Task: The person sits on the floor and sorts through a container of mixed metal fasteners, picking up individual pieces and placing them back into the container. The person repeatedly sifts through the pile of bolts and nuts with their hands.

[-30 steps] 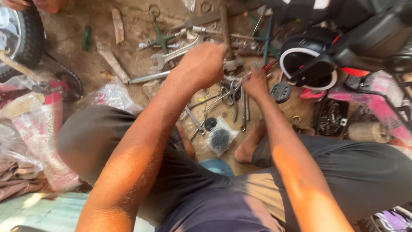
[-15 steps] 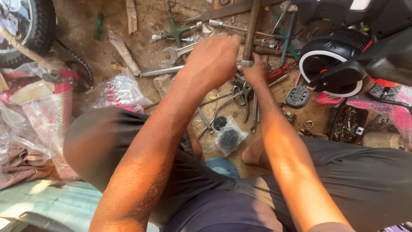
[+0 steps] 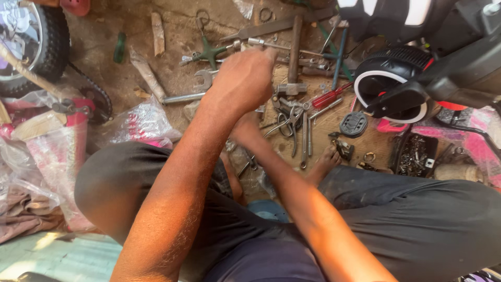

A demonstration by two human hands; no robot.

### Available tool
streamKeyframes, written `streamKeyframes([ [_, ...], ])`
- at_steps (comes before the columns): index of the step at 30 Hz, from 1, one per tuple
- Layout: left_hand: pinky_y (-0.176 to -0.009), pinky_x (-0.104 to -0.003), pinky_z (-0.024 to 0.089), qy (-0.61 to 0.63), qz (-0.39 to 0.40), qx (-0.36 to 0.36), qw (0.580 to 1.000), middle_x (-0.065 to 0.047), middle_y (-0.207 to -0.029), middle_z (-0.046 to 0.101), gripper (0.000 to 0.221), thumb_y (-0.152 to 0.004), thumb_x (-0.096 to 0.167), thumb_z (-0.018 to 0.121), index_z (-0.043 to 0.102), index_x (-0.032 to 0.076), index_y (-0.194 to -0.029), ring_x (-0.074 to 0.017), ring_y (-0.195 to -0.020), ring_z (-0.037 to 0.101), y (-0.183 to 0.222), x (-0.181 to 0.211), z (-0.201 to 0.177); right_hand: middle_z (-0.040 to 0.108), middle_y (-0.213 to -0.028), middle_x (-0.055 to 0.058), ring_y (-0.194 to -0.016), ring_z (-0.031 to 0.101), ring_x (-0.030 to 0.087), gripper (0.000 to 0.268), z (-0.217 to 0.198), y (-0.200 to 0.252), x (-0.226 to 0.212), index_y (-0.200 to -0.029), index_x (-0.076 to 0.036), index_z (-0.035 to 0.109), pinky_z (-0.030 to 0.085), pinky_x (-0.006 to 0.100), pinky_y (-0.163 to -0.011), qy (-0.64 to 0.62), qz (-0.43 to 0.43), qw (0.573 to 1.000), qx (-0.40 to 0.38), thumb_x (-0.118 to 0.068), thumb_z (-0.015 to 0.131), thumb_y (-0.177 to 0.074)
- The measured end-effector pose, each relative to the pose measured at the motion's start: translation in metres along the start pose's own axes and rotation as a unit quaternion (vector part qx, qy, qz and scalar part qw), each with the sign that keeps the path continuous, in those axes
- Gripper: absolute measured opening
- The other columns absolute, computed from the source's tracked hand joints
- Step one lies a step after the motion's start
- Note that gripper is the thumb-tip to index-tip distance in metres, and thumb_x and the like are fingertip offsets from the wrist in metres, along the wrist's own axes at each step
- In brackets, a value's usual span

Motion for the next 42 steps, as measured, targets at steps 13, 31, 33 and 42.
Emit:
streamKeyframes([
  [13, -0.086, -0.052, 0.052, 0.007, 0.002, 0.118, 0.993, -0.026, -0.105, 0.068, 0.035, -0.078, -0.004, 0.062, 0.064, -0.003, -0.113, -0.0424, -0.102, 0.066, 0.022, -0.021, -0.057, 0.034, -0.161, 0.016, -0.148, 0.03, 0.034, 0.087, -0.054, -0.045, 0.084, -0.155, -0.014, 0.034, 0.017, 0.06, -0.119, -0.028, 0.164, 0.98, 0.105, -0.01, 0.078, -0.081],
  [31, -0.083, -0.052, 0.053, 0.027, -0.018, 0.043, 0.999, -0.028, -0.101, 0.069, 0.038, -0.08, -0.006, 0.053, 0.066, -0.001, -0.115, -0.0422, -0.095, 0.069, 0.011, -0.021, -0.021, 0.058, -0.142, 0.015, -0.134, 0.054, 0.032, 0.049, -0.101, -0.016, 0.159, -0.129, -0.009, 0.06, 0.041, 0.053, -0.113, 0.03, 0.13, 0.905, 0.404, -0.005, 0.076, -0.084],
  [33, -0.083, -0.054, 0.052, 0.006, -0.016, 0.032, 0.999, -0.028, -0.098, 0.069, 0.028, -0.083, -0.003, 0.055, 0.066, -0.002, -0.109, -0.0447, -0.096, 0.067, 0.011, -0.017, -0.017, 0.051, -0.147, 0.017, -0.132, 0.049, 0.035, 0.066, -0.111, -0.023, 0.182, -0.142, -0.013, 0.051, 0.038, 0.054, -0.108, -0.027, 0.21, 0.936, 0.28, -0.018, 0.081, -0.082],
  [42, -0.08, -0.056, 0.052, 0.024, 0.031, 0.069, 0.997, -0.029, -0.099, 0.069, 0.034, -0.082, 0.0, 0.057, 0.067, -0.001, -0.114, -0.0471, -0.094, 0.067, -0.001, -0.001, -0.013, 0.073, -0.129, 0.015, -0.118, 0.071, 0.03, 0.037, -0.056, -0.049, 0.1, -0.133, -0.012, 0.068, 0.055, 0.046, -0.101, -0.089, 0.182, 0.978, 0.06, -0.034, 0.063, -0.103],
])
Point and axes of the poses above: each hand's wrist, its own y-axis away from the middle knuckle, its own z-axis out of the palm, x = y × z, the point moved 7 cm from there along -y, towards the middle knuckle
